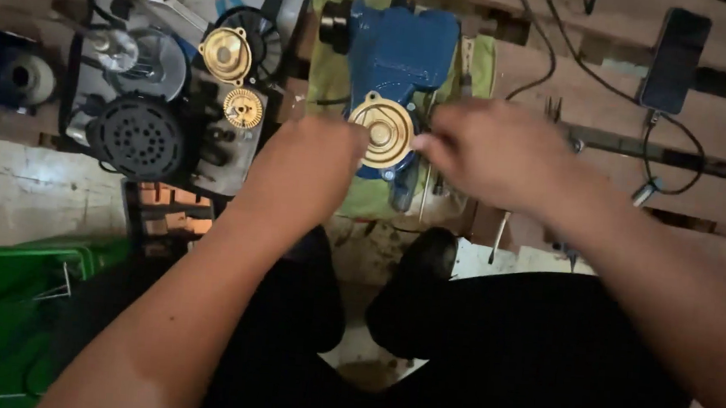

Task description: The person is disassembling a motor assembly on a wooden pallet, using a screwdriver to remove screws and inspecting the parts.

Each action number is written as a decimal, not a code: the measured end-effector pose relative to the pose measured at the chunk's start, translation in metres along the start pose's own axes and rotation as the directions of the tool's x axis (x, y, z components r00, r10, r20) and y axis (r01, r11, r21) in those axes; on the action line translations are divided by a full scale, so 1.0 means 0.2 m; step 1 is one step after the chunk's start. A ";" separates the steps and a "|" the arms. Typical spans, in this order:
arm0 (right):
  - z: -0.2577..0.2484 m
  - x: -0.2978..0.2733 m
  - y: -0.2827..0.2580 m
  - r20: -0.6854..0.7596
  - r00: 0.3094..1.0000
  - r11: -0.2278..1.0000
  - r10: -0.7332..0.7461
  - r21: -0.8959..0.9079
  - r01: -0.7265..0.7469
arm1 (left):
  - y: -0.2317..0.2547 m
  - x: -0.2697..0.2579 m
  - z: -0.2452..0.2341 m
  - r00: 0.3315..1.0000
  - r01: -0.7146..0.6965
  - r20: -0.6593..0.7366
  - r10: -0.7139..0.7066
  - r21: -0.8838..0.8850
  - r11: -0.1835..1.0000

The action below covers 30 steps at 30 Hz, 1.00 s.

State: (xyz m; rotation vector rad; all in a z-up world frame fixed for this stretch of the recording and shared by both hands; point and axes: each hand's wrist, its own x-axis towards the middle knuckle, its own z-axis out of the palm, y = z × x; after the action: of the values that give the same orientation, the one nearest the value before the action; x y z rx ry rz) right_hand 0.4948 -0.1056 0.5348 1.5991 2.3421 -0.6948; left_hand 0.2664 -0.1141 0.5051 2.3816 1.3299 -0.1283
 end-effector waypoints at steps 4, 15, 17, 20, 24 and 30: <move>0.16 0.09 -0.01 -0.078 0.997 0.999 -0.023 -0.040 0.020 | 0.02 0.03 -0.04 0.988 0.156 0.007 -0.157 -0.169 0.973; 0.00 0.19 -0.04 0.181 0.974 0.973 -0.136 -0.162 0.166 | 0.00 0.01 0.01 0.989 0.131 0.089 -0.119 -0.137 0.982; 0.01 0.20 -0.01 0.283 0.947 0.966 -0.154 -0.157 0.204 | -0.01 0.00 0.02 0.995 0.098 0.020 -0.096 -0.118 0.988; 0.13 0.13 0.03 -0.036 0.944 0.917 -0.327 -0.253 0.308 | 0.00 -0.02 0.05 0.992 0.124 0.013 -0.123 -0.077 0.989; 0.10 0.04 0.10 -0.218 0.946 0.970 -0.242 -0.017 0.244 | 0.03 -0.06 0.05 0.987 0.127 -0.084 -0.136 -0.103 0.986; 0.22 -0.48 0.84 -0.500 0.848 0.982 0.176 0.147 -0.117 | 0.00 -0.08 0.14 0.983 0.033 -0.180 -0.030 0.012 0.999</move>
State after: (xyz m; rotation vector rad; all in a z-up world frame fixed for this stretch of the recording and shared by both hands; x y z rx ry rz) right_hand 0.6822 -0.1559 0.4956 2.2176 2.5146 -0.4030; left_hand 0.2609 -0.1380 0.4843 2.4327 1.4522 0.0706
